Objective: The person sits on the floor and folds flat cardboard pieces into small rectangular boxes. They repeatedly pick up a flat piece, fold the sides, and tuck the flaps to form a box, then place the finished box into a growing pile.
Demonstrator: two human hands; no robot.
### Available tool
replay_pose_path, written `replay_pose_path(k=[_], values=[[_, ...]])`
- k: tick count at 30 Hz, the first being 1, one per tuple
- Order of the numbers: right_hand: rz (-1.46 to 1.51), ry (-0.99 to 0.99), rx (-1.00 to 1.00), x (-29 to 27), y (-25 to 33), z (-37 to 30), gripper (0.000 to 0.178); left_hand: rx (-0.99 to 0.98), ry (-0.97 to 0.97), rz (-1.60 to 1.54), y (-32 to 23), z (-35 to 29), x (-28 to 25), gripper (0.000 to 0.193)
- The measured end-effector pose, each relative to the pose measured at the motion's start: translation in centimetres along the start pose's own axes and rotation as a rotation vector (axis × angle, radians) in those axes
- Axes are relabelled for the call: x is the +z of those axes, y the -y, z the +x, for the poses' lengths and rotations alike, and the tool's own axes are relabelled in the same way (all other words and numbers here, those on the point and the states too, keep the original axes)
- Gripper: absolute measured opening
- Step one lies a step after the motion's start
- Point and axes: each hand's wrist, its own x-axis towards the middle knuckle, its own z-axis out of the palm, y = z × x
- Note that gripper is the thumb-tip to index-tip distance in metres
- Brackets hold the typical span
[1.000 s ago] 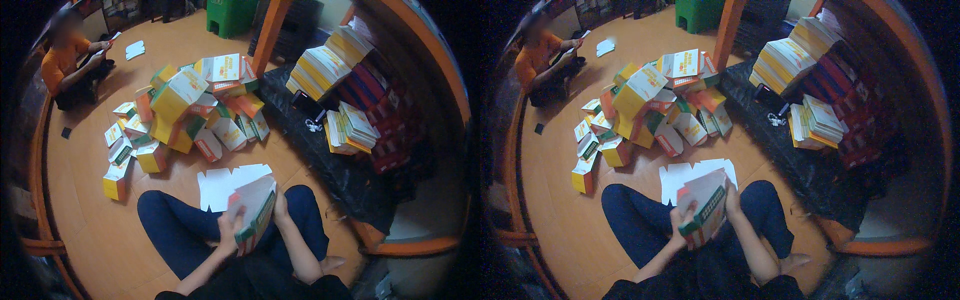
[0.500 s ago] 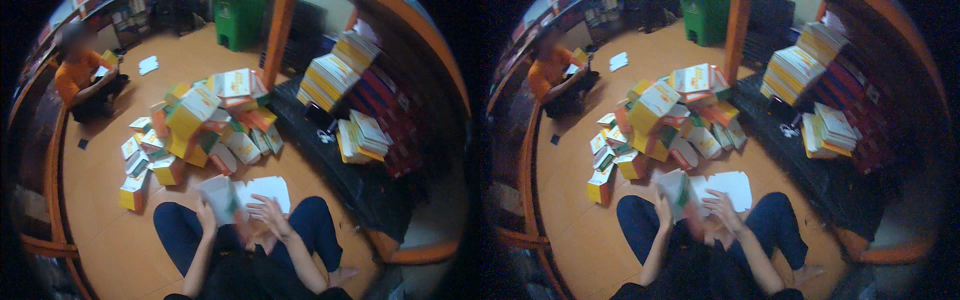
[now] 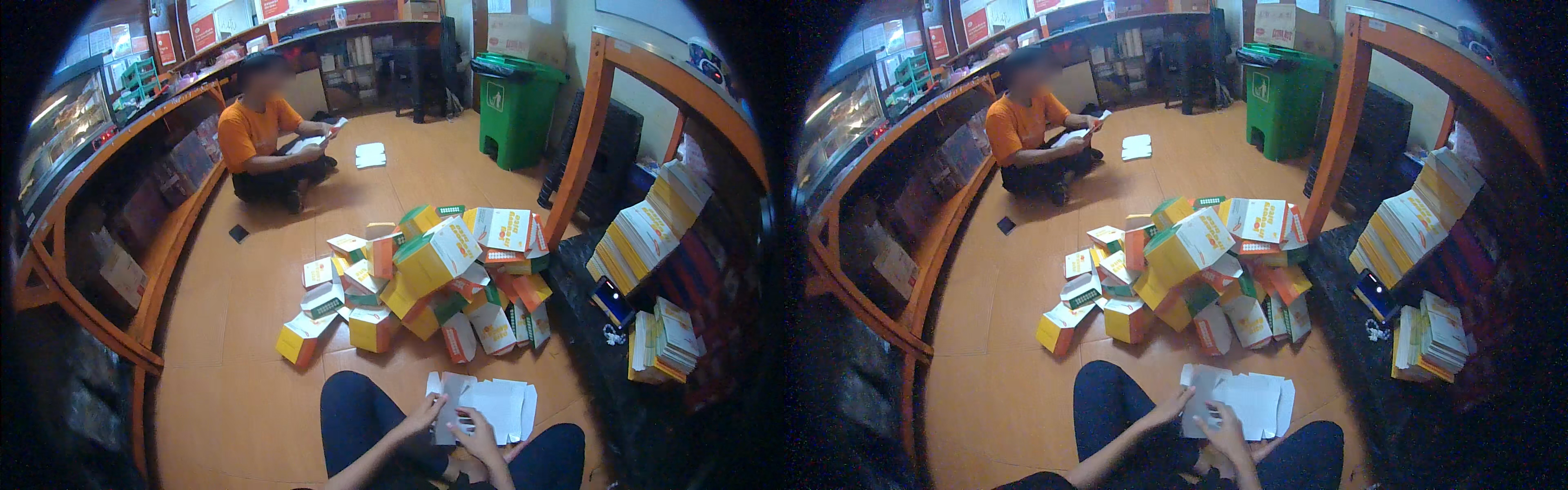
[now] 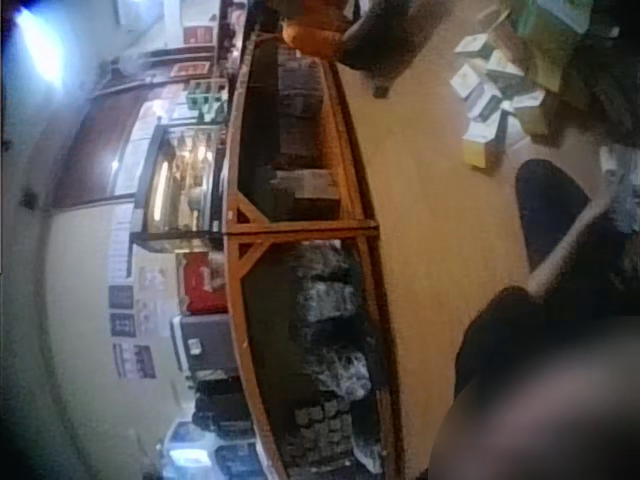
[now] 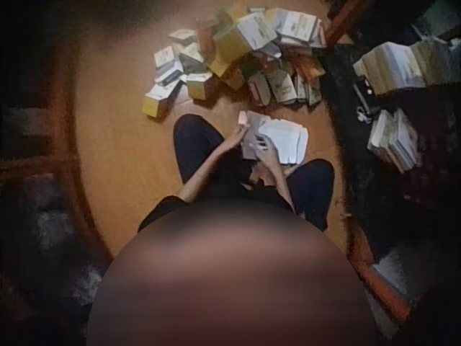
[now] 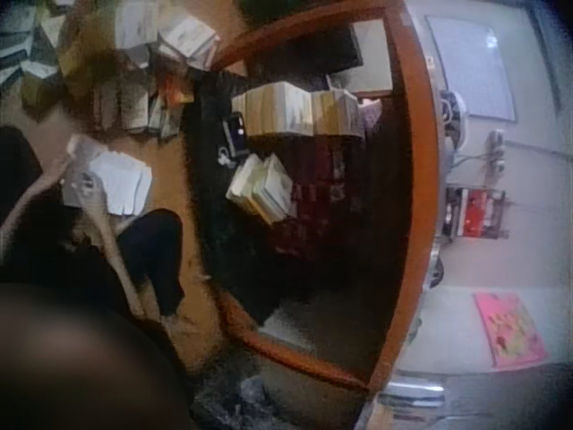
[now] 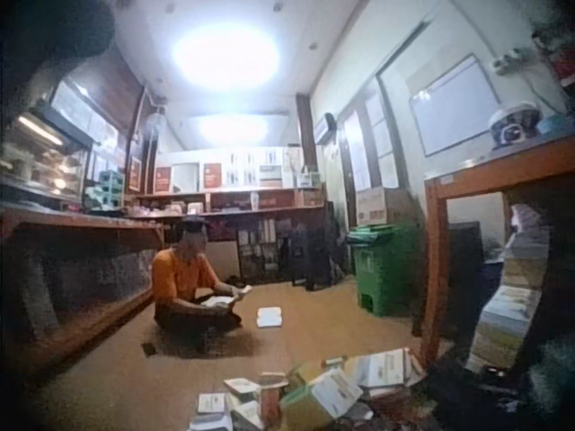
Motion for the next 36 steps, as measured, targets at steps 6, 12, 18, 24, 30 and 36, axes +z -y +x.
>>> replay_pose_path(k=[6, 12, 18, 24, 30, 36], values=[[0.196, 0.195, 0.119, 2.5, -1.2, 3.2, 0.054, 0.13, 0.075, -0.111, 0.5, -1.3, -1.3, 0.058], [0.489, 0.226, 0.067, 2.8, -5.6, 3.1, 0.056, 0.088, 0.086, -0.102, 0.0, -1.4, -1.1, 0.061], [0.711, 0.162, 0.111, 4.4, -9.3, 3.4, 0.049, 0.089, 0.057, -0.126, 0.0, -1.9, -1.1, 0.066], [0.842, -0.464, 0.237, 0.5, -7.7, 3.1, 0.032, -0.051, -0.095, -0.043, 0.0, -1.4, -1.6, 0.055], [0.297, -0.678, -0.154, -4.9, -2.6, -0.6, 0.027, 0.663, -0.808, 0.533, -3.9, -4.6, 0.9, 0.039], [-0.083, -0.317, -0.457, -0.2, 2.9, -3.8, 0.035, 0.602, -0.201, 0.201, -8.8, -8.4, 2.9, 0.045]])
